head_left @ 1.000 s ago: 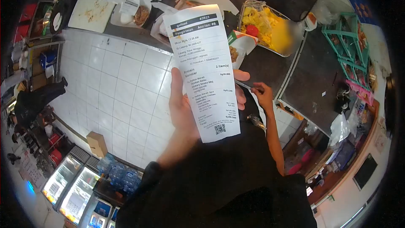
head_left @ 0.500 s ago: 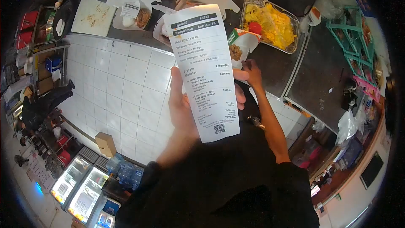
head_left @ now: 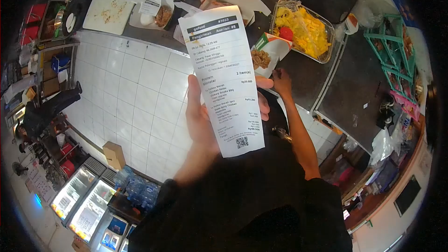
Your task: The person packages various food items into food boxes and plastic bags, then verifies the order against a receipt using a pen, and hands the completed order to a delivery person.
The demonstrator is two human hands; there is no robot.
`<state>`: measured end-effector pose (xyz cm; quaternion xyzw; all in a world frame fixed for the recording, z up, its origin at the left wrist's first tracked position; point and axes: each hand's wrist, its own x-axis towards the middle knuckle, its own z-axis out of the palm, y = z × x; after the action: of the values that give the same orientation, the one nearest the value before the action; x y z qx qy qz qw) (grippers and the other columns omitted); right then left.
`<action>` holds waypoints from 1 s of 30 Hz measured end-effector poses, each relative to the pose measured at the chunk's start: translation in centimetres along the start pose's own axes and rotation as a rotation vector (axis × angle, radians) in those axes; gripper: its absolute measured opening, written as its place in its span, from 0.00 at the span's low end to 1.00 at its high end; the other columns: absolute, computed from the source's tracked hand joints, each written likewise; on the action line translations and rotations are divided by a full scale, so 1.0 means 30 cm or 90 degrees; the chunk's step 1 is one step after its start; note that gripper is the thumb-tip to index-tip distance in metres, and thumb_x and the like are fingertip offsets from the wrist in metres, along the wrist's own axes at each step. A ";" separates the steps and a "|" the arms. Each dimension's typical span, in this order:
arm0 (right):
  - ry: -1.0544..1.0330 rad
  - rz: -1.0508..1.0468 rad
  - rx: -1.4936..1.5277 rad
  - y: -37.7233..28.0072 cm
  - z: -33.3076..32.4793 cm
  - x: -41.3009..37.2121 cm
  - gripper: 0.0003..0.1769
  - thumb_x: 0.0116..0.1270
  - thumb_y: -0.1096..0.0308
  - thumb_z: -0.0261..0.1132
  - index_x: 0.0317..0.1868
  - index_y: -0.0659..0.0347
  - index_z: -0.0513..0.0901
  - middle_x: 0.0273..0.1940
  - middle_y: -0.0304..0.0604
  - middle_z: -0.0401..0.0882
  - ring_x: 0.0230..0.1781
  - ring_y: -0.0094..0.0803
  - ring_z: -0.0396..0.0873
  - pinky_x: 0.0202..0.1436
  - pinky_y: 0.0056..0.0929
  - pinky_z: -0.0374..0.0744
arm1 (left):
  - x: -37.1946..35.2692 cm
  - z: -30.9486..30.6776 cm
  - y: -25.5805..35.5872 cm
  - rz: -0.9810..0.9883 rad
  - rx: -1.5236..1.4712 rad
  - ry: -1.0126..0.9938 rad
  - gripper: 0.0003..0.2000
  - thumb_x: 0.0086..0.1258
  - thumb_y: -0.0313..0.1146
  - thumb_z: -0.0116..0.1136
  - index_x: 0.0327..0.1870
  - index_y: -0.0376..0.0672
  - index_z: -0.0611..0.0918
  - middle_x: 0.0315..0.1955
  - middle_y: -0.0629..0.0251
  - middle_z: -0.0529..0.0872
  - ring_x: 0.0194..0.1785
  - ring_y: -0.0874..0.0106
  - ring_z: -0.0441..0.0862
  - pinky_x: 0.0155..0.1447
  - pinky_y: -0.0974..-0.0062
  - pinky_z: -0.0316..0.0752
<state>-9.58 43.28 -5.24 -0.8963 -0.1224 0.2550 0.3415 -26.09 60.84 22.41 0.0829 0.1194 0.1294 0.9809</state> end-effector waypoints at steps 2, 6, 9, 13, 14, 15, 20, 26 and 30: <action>0.004 -0.005 0.012 0.036 0.015 0.013 0.13 0.68 0.62 0.60 0.43 0.65 0.78 0.33 0.51 0.84 0.28 0.37 0.84 0.36 0.36 0.79 | -0.001 -0.001 -0.006 0.012 -0.006 -0.011 0.48 0.66 0.73 0.17 0.66 0.33 0.64 0.57 0.40 0.73 0.46 0.59 0.81 0.49 0.61 0.79; -0.041 0.035 0.084 0.083 0.027 0.029 0.15 0.69 0.61 0.59 0.43 0.67 0.78 0.32 0.50 0.83 0.27 0.35 0.84 0.33 0.34 0.79 | -0.005 -0.002 -0.009 0.050 -0.012 -0.051 0.48 0.67 0.72 0.16 0.66 0.32 0.64 0.57 0.41 0.73 0.46 0.58 0.81 0.49 0.60 0.79; -0.059 0.034 0.099 0.083 0.022 0.039 0.15 0.69 0.61 0.59 0.44 0.67 0.78 0.31 0.49 0.83 0.27 0.34 0.84 0.33 0.34 0.79 | -0.011 -0.004 -0.014 0.061 -0.021 -0.036 0.48 0.67 0.72 0.16 0.65 0.31 0.65 0.57 0.41 0.74 0.46 0.58 0.81 0.50 0.60 0.79; -0.038 0.060 0.148 0.115 0.046 0.055 0.16 0.70 0.60 0.59 0.43 0.67 0.77 0.30 0.48 0.83 0.26 0.34 0.84 0.32 0.34 0.79 | -0.024 0.005 -0.021 0.074 -0.039 -0.011 0.48 0.67 0.72 0.18 0.65 0.30 0.65 0.55 0.41 0.75 0.45 0.56 0.81 0.48 0.59 0.79; -0.032 0.059 0.144 0.122 0.044 0.057 0.16 0.70 0.60 0.59 0.43 0.67 0.77 0.30 0.48 0.83 0.26 0.34 0.84 0.32 0.34 0.79 | -0.040 -0.002 -0.017 0.091 -0.037 0.018 0.43 0.69 0.69 0.23 0.67 0.37 0.63 0.57 0.39 0.74 0.43 0.55 0.80 0.45 0.56 0.78; -0.033 0.046 0.137 0.116 0.045 0.054 0.15 0.70 0.60 0.59 0.44 0.67 0.76 0.31 0.49 0.83 0.26 0.36 0.84 0.32 0.34 0.79 | -0.051 -0.013 -0.010 0.106 -0.035 0.047 0.38 0.71 0.67 0.27 0.70 0.43 0.62 0.59 0.38 0.73 0.41 0.53 0.80 0.43 0.53 0.77; 0.024 0.086 0.080 -0.047 -0.030 0.001 0.18 0.68 0.62 0.60 0.52 0.61 0.67 0.34 0.58 0.81 0.33 0.51 0.83 0.38 0.46 0.76 | -0.098 -0.070 0.049 0.159 -0.025 0.073 0.35 0.72 0.65 0.31 0.69 0.45 0.61 0.56 0.41 0.73 0.43 0.56 0.77 0.44 0.54 0.76; 0.113 0.004 0.085 -0.041 -0.028 0.064 0.21 0.63 0.65 0.63 0.52 0.60 0.67 0.34 0.57 0.81 0.39 0.58 0.80 0.44 0.50 0.74 | -0.142 -0.147 0.093 0.232 0.005 0.069 0.33 0.72 0.64 0.32 0.72 0.53 0.61 0.60 0.39 0.72 0.45 0.54 0.80 0.44 0.54 0.78; 0.116 -0.005 0.085 -0.049 -0.041 0.066 0.22 0.62 0.65 0.64 0.53 0.59 0.66 0.34 0.56 0.81 0.38 0.57 0.80 0.44 0.50 0.74 | -0.153 -0.148 0.081 0.247 0.015 0.110 0.33 0.72 0.64 0.32 0.72 0.53 0.61 0.61 0.39 0.72 0.44 0.55 0.80 0.43 0.55 0.79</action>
<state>-7.30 44.47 -4.20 -0.8907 -0.0771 0.1785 0.4109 -32.11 62.47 19.59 0.1043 0.1866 0.3207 0.9227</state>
